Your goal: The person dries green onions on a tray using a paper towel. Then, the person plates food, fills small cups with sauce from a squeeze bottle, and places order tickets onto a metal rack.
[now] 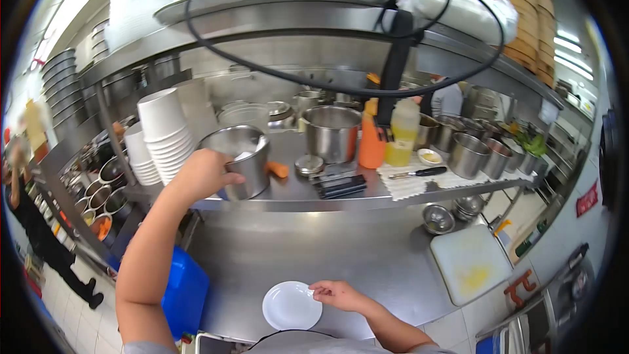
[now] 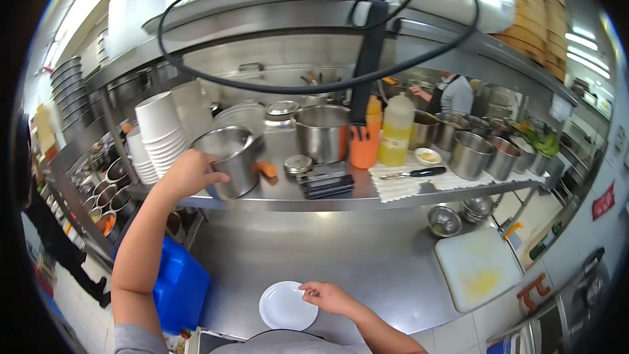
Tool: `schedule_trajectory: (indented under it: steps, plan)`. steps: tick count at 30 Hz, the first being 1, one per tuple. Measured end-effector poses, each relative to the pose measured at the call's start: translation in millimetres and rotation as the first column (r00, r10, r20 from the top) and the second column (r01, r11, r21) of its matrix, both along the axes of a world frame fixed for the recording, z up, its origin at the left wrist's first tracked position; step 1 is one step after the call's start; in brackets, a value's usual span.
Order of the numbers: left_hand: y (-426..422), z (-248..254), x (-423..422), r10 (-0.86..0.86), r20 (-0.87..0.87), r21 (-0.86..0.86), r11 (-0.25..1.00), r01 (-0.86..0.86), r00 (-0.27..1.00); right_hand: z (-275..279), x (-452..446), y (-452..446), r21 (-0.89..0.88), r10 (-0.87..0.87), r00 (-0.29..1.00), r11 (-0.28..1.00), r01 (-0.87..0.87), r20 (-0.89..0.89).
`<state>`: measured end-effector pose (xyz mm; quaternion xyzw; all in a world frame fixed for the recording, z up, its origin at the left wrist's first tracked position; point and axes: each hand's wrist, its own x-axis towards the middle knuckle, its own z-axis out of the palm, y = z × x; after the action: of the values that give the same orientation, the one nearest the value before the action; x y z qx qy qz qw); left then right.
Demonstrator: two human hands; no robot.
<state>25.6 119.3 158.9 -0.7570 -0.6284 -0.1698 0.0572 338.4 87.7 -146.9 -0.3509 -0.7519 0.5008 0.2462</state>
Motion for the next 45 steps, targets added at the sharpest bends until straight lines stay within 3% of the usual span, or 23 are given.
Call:
schedule_trajectory:
  steps: [1,4,6,7,8,10,13,15,19,22,24,25,27,29,32,34,36,38,39,40,42,44,45]
  plan:
    - [1,3,2,-0.023,-0.001,0.002,1.0,0.023,1.0,15,5,-1,-0.017,0.064,0.991,0.998,-0.066,-0.116]
    - [3,10,0,-0.051,0.091,-0.033,0.998,0.055,0.995,86,21,0,0.034,-0.048,0.992,0.998,0.052,-0.116]
    - [21,18,-6,0.043,0.266,-0.153,0.988,-0.002,0.963,118,27,-2,0.063,-0.09,0.99,0.993,0.098,-0.105]
    - [28,18,-10,-0.026,0.316,-0.165,0.983,0.081,0.948,127,28,-2,0.05,-0.109,0.978,0.992,0.12,-0.18]
    - [34,20,-15,-0.087,0.367,-0.17,0.973,0.158,0.926,131,28,-4,0.036,-0.121,0.96,0.99,0.134,-0.253]
    - [36,27,-11,0.004,0.156,-0.255,0.966,0.037,0.988,128,26,-9,0.012,-0.08,0.957,0.996,0.086,-0.279]
    - [60,19,-25,-0.046,0.29,-0.28,0.951,0.131,0.956,117,19,-18,-0.044,-0.054,0.953,0.998,0.043,-0.299]
    - [71,19,-27,-0.164,0.029,-0.3,0.94,0.165,0.986,106,19,-24,-0.079,-0.06,0.956,0.996,0.039,-0.286]
    - [71,21,-26,-0.015,0.235,-0.356,0.929,0.1,0.972,91,35,-35,-0.099,-0.14,0.946,0.988,0.115,-0.294]
    - [69,29,-33,0.014,0.418,-0.313,0.941,0.13,0.908,90,52,-44,-0.118,-0.223,0.923,0.974,0.195,-0.314]
    - [65,38,-36,-0.031,0.659,0.025,0.999,0.02,0.752,89,63,-50,-0.138,-0.269,0.906,0.962,0.236,-0.325]
    - [53,42,-31,-0.027,0.656,0.018,1.0,0.021,0.754,87,68,-53,-0.113,-0.313,0.895,0.95,0.292,-0.319]
    - [21,47,-22,-0.445,0.777,0.43,0.892,0.142,0.445,82,74,-58,-0.101,-0.361,0.878,0.932,0.348,-0.315]
    - [-23,21,17,-0.494,0.817,0.402,0.858,0.318,0.298,75,77,-64,-0.124,-0.414,0.835,0.91,0.397,-0.363]
    - [-67,-65,68,-0.36,0.807,0.136,0.884,0.446,0.468,68,61,-68,0.012,-0.358,0.831,0.916,0.401,-0.426]
    - [-83,-132,81,-0.207,0.903,-0.078,0.784,0.615,0.378,63,42,-71,0.092,-0.326,0.842,0.912,0.4,-0.43]
    - [-100,-174,85,-0.038,0.894,-0.288,0.712,0.64,0.446,51,26,-74,0.138,-0.323,0.86,0.904,0.404,-0.395]
    - [-114,-199,83,-0.093,0.809,-0.413,0.613,0.674,0.58,46,13,-80,0.505,-0.205,0.956,0.815,0.285,-0.208]
    - [-117,-207,79,-0.072,0.816,-0.421,0.607,0.674,0.574,45,9,-82,0.545,-0.152,0.987,0.825,0.151,-0.045]
    - [-120,-213,73,-0.047,0.843,-0.431,0.536,0.726,0.535,42,4,-84,0.528,-0.146,0.989,0.838,0.141,-0.033]
    - [-124,-225,58,-0.001,0.87,-0.437,0.46,0.773,0.493,33,-7,-86,0.575,0.002,0.944,0.793,-0.203,0.33]
    - [-118,-243,35,0.283,0.913,-0.392,0.41,0.824,0.293,7,-18,-78,0.513,0.069,0.952,0.83,-0.22,0.297]
    - [-110,-266,22,0.406,0.895,-0.34,0.351,0.873,0.185,-2,-25,-76,0.335,0.138,0.983,0.926,-0.171,0.122]
